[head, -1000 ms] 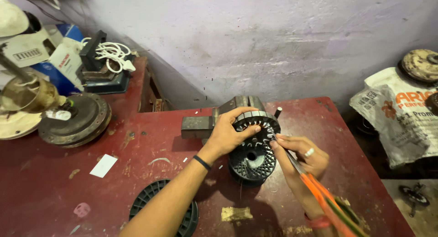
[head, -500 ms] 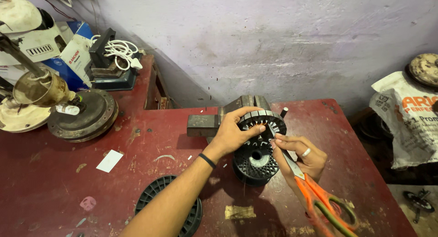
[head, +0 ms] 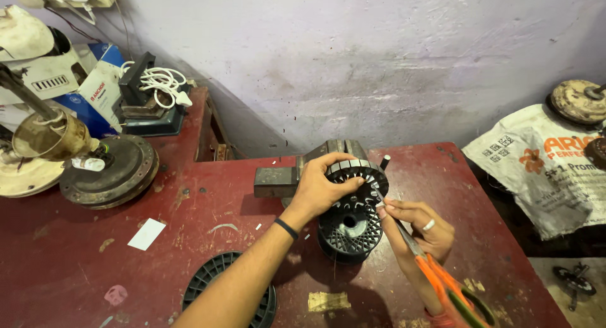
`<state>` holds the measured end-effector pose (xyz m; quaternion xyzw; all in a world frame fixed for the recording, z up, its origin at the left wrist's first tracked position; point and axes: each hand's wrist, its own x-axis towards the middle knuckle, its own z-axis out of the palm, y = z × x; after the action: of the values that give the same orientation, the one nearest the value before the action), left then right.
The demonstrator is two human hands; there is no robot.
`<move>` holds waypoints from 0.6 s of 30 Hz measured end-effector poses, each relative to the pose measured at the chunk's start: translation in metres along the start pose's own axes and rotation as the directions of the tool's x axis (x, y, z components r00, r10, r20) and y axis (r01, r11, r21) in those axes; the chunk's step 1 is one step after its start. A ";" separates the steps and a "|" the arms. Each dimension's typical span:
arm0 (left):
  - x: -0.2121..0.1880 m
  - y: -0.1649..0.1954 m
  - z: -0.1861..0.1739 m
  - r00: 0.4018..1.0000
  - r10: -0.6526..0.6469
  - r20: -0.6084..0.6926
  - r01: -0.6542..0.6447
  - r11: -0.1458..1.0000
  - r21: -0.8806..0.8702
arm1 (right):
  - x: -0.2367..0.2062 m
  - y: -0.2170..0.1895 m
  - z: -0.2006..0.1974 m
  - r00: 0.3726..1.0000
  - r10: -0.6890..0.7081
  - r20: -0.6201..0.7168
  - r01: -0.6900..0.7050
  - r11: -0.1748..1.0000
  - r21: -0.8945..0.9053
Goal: The person winds copper wire around the slots of a motor stator, using both hands to guide and secure the wire. They repeatedly feed the wire through the stator slots and trim excess wire with orange-handled scissors.
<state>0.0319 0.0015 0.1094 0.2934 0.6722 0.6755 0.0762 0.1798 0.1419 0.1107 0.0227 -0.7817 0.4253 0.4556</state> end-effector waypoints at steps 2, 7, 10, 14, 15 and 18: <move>-0.001 0.003 0.001 1.000 0.012 -0.013 -0.011 0.998 0.066 | -0.004 0.000 -0.001 1.000 0.019 -0.003 -0.018 1.000 0.014; 0.004 0.012 0.002 0.995 0.098 0.018 -0.100 0.980 0.172 | 0.004 0.013 0.008 1.000 0.020 -0.005 -0.020 0.999 0.028; 0.008 0.013 0.002 0.995 0.097 0.026 -0.100 0.982 0.160 | 0.008 0.023 0.015 1.000 0.000 -0.014 0.001 0.996 0.086; 0.013 0.006 0.001 0.999 0.047 0.018 -0.049 0.985 0.165 | 0.006 0.037 0.025 1.000 0.007 -0.011 -0.005 0.989 0.149; 0.014 0.004 0.002 0.999 0.042 0.020 -0.044 0.986 0.161 | 0.006 0.041 0.026 1.000 -0.003 -0.004 0.003 0.986 0.168; 0.018 -0.004 0.002 0.998 0.041 0.038 -0.046 0.987 0.151 | 0.008 0.051 0.026 0.999 0.019 0.038 -0.024 0.987 0.157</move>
<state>0.0173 0.0127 0.1107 0.3245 0.7137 0.6187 0.0504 0.1353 0.1598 0.0778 0.0580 -0.7542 0.4899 0.4333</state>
